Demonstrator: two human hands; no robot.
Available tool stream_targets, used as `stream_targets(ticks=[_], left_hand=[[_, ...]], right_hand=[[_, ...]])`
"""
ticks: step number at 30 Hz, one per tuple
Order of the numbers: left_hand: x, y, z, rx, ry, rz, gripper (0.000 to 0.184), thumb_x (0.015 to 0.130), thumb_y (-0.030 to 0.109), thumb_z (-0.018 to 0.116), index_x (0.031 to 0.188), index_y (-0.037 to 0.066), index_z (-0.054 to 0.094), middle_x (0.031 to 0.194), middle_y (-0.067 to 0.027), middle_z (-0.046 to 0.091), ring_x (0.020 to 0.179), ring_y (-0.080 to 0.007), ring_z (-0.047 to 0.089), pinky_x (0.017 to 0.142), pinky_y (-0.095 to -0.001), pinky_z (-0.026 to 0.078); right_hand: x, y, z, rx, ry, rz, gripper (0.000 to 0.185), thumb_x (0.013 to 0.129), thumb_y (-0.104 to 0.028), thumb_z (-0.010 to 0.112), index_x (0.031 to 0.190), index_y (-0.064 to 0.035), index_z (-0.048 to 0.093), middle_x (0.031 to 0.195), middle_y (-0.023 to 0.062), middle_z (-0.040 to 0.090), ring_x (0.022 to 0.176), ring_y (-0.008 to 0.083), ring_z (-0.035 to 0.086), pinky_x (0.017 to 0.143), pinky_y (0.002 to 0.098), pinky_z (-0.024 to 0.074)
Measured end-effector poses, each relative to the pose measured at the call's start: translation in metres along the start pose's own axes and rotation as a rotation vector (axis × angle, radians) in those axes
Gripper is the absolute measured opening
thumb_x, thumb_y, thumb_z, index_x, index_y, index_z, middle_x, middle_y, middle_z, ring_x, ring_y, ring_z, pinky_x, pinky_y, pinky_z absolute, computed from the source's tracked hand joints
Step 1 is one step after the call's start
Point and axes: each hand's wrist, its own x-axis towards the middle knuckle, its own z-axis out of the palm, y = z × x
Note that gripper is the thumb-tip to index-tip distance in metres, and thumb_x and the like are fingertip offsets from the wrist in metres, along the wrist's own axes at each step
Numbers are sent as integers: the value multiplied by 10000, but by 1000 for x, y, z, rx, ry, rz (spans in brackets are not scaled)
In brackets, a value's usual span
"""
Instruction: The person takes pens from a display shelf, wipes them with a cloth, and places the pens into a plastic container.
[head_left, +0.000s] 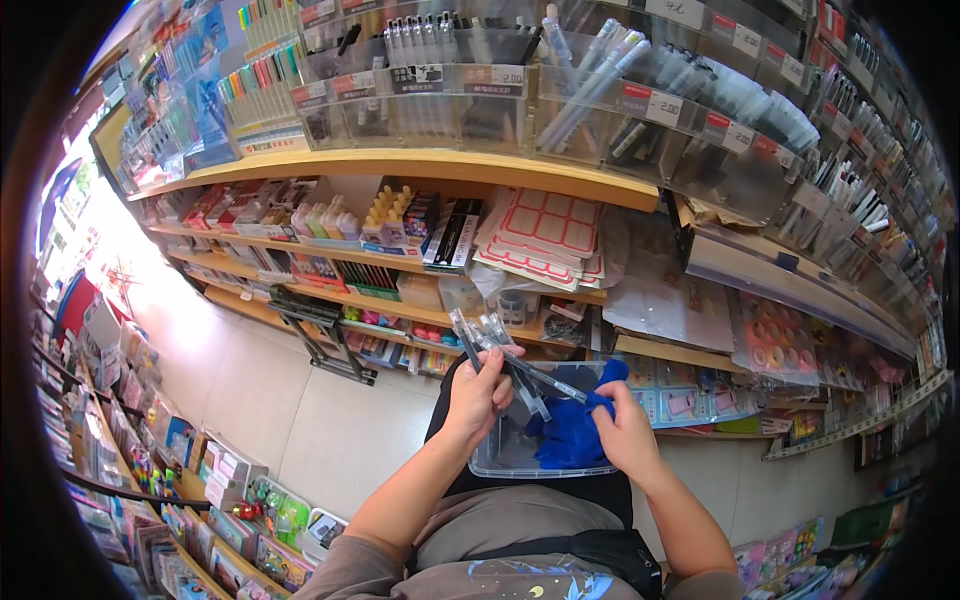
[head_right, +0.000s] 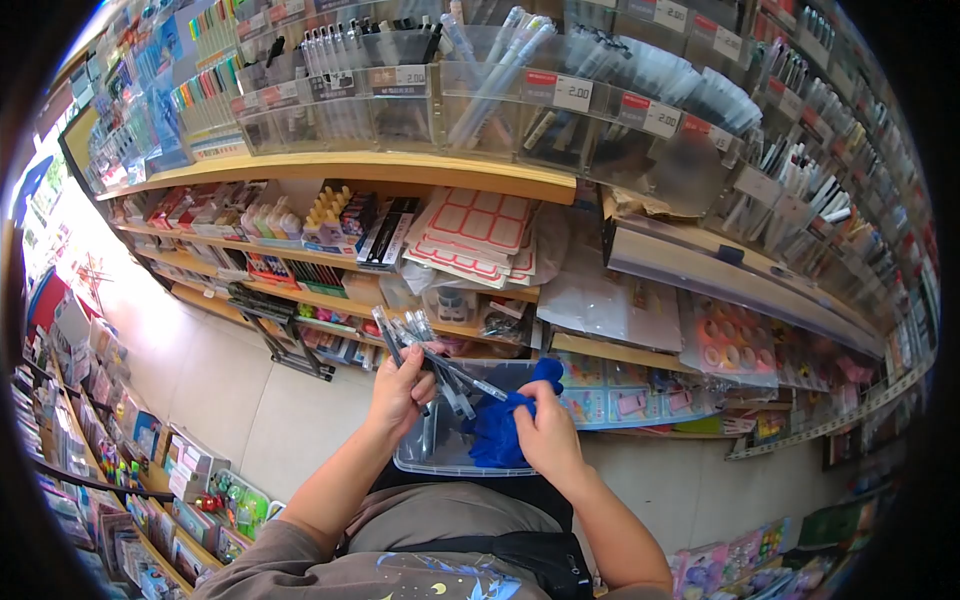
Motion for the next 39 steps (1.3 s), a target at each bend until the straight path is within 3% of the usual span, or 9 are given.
stream_targets(ticks=[3,5,10,14,19,20,23,27,39], left_hand=[[1,1,1,11,21,-4,280,921,269,476,982,10,565,500,49,353,412,-50,318,412,-205,269],[1,0,1,140,-19,-6,265,920,262,479,957,20,582,488,48,359,407,-48,329,406,-205,272],[-5,-2,15,740,-151,-118,233,898,245,507,877,50,632,547,13,459,423,-39,405,403,-199,314],[-4,-20,10,1068,-381,176,227,852,190,558,933,-20,593,942,-242,528,879,-357,516,807,-382,403],[-9,-5,16,1111,-318,-166,243,867,227,549,920,-4,607,883,-210,516,595,-231,586,677,-344,470],[-10,-4,17,1082,-307,-256,248,871,235,545,917,0,609,876,-204,511,529,-200,585,645,-332,481],[-6,-15,9,1078,-405,-120,243,886,243,527,899,16,615,888,-190,497,426,-140,547,540,-301,481],[-9,-7,24,1107,-375,-157,221,897,221,507,875,27,610,905,-171,475,453,-153,561,464,-288,454],[-10,-12,19,1072,-324,-136,215,890,198,522,838,-1,586,877,-127,476,466,-152,539,445,-298,438]], right_hand=[[3,20,2,67,283,99,219,834,-116,503,1004,6,439,883,212,565,815,288,577,702,352,433],[7,32,0,395,346,96,184,872,-95,450,1023,6,421,882,107,521,806,144,490,738,282,407],[26,5,3,582,223,74,157,892,-70,415,1034,-8,439,914,43,493,825,112,457,760,260,397],[43,-21,31,235,59,-227,168,875,-86,473,1015,6,457,842,86,533,797,150,520,713,288,424],[49,-22,36,124,255,-160,172,891,-137,468,948,24,488,699,107,524,631,156,476,591,294,408],[54,-17,30,149,320,-181,181,893,-155,459,959,9,496,624,158,516,539,283,512,507,360,396],[67,0,15,413,447,-100,234,924,-184,416,909,33,504,608,28,444,569,73,401,513,276,358],[63,-2,12,640,457,10,225,917,-177,417,798,-13,515,652,-21,464,615,77,428,565,248,372],[45,-9,52,850,249,58,189,950,-209,405,989,-43,487,835,63,590,745,112,561,696,235,452]])
